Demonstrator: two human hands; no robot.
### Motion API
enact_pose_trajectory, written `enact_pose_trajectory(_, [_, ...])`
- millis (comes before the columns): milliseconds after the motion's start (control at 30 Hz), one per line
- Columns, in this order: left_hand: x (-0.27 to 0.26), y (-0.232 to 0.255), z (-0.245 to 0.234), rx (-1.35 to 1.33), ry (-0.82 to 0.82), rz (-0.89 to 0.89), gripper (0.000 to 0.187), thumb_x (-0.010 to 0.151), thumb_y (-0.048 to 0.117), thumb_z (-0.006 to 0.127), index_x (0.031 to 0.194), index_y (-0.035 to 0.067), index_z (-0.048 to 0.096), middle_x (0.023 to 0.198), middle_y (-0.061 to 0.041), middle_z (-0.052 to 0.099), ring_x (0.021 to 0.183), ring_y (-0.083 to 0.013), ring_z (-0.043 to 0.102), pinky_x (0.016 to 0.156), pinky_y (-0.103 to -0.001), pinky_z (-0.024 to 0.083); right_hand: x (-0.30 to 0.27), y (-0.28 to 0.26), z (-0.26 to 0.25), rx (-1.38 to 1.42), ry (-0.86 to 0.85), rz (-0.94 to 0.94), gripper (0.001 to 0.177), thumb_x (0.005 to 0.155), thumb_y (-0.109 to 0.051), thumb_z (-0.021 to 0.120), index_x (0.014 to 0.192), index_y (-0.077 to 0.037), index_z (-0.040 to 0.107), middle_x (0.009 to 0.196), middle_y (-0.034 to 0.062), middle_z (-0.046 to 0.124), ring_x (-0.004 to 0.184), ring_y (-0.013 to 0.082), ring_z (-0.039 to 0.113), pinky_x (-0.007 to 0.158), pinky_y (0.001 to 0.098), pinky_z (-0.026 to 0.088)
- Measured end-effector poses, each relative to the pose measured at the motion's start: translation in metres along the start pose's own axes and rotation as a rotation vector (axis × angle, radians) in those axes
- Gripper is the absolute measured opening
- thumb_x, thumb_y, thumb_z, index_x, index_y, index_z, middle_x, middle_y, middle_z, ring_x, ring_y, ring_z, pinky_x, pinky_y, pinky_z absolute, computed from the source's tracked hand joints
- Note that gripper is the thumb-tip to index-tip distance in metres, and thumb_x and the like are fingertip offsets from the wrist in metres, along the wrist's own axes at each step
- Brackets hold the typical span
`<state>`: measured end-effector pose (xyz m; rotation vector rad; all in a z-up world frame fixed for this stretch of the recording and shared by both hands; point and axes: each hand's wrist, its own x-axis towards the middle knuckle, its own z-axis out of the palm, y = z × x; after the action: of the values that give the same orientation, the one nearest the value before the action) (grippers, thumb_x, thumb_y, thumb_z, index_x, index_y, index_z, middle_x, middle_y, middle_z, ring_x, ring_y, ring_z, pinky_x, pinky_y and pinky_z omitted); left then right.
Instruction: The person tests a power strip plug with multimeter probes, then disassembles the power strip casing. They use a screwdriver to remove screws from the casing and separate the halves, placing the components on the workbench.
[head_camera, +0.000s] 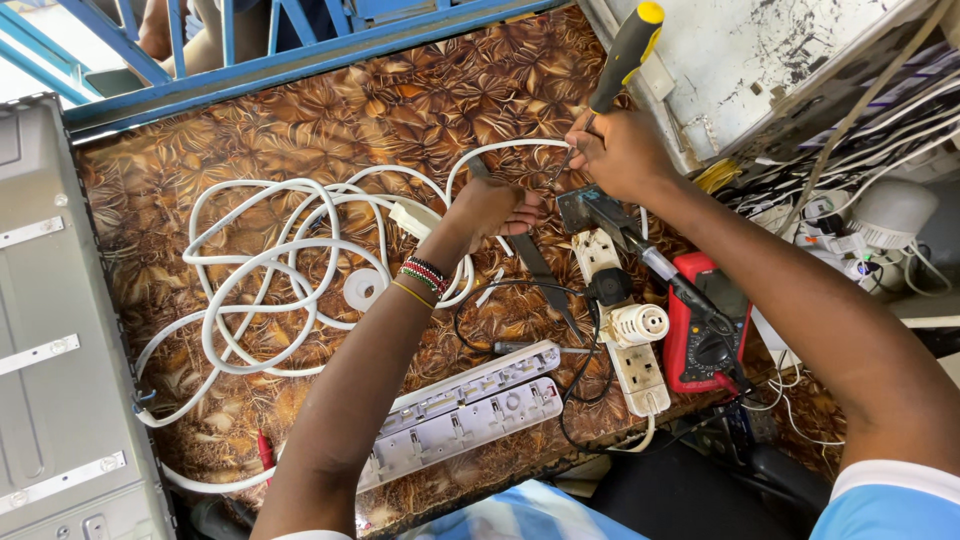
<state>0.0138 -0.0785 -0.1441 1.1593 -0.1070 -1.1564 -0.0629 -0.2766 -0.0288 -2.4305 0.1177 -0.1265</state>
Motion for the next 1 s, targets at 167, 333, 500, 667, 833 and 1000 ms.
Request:
enact_pose_trajectory(167, [-0.017,0.018,0.024,0.216,0.292,0.008,0.036,0.097,0.027,0.054,0.098,0.000,0.078,0.086,-0.015,0.076,0.076,-0.0190,0.077,0.071,-0.031,0.069,-0.006,-0.001,-0.001,0.097,0.015,-0.062,0.017,0.112,-0.011,0.064,0.105,0.001,0.073,0.078,0.0176,0.074,0.073,0.0261,0.075,0.063,0.0339,0.062])
enact_pose_trajectory(333, [0.002,0.003,0.012,0.375,0.187,0.177,0.036,0.096,0.015,0.071,0.122,-0.010,0.067,0.099,-0.028,0.074,0.090,-0.0298,0.077,0.078,-0.035,0.071,-0.022,-0.024,-0.012,0.305,0.039,-0.090,0.017,0.110,-0.006,0.063,0.106,0.010,0.068,0.087,0.0294,0.073,0.081,0.0354,0.076,0.069,0.0417,0.065])
enact_pose_trajectory(500, [-0.026,0.016,0.037,0.258,0.073,0.241,0.039,0.094,0.001,0.071,0.132,-0.002,0.063,0.112,-0.025,0.073,0.099,-0.0255,0.076,0.088,-0.029,0.066,-0.032,-0.036,-0.012,0.370,0.032,-0.100,0.019,0.109,-0.005,0.062,0.105,0.013,0.067,0.087,0.0320,0.072,0.081,0.0372,0.076,0.067,0.0432,0.066])
enact_pose_trajectory(667, [-0.080,0.043,0.060,0.229,0.041,0.199,0.022,0.098,-0.001,0.061,0.118,-0.005,0.071,0.102,-0.025,0.075,0.092,-0.0258,0.078,0.082,-0.033,0.068,-0.052,-0.063,-0.030,0.413,-0.005,-0.078,0.020,0.109,-0.007,0.061,0.108,0.012,0.066,0.091,0.0336,0.072,0.081,0.0385,0.076,0.070,0.0447,0.067])
enact_pose_trajectory(833, [-0.146,0.048,0.060,0.130,-0.102,0.154,0.023,0.099,-0.001,0.060,0.118,-0.011,0.067,0.102,-0.026,0.075,0.090,-0.0281,0.078,0.081,-0.036,0.068,-0.096,-0.109,-0.050,0.559,-0.010,-0.036,0.021,0.110,-0.010,0.058,0.111,0.011,0.058,0.099,0.0324,0.071,0.094,0.0377,0.075,0.081,0.0479,0.066])
enact_pose_trajectory(1000, [-0.242,0.041,0.077,0.074,-0.127,0.105,0.023,0.105,0.000,0.050,0.124,-0.006,0.062,0.106,-0.023,0.075,0.091,-0.0265,0.075,0.086,-0.037,0.065,-0.161,-0.165,-0.067,0.080,0.006,-0.135,0.035,0.106,-0.031,0.052,0.107,-0.006,0.076,0.089,0.0049,0.080,0.029,0.0057,0.035,0.028,0.0226,0.020])
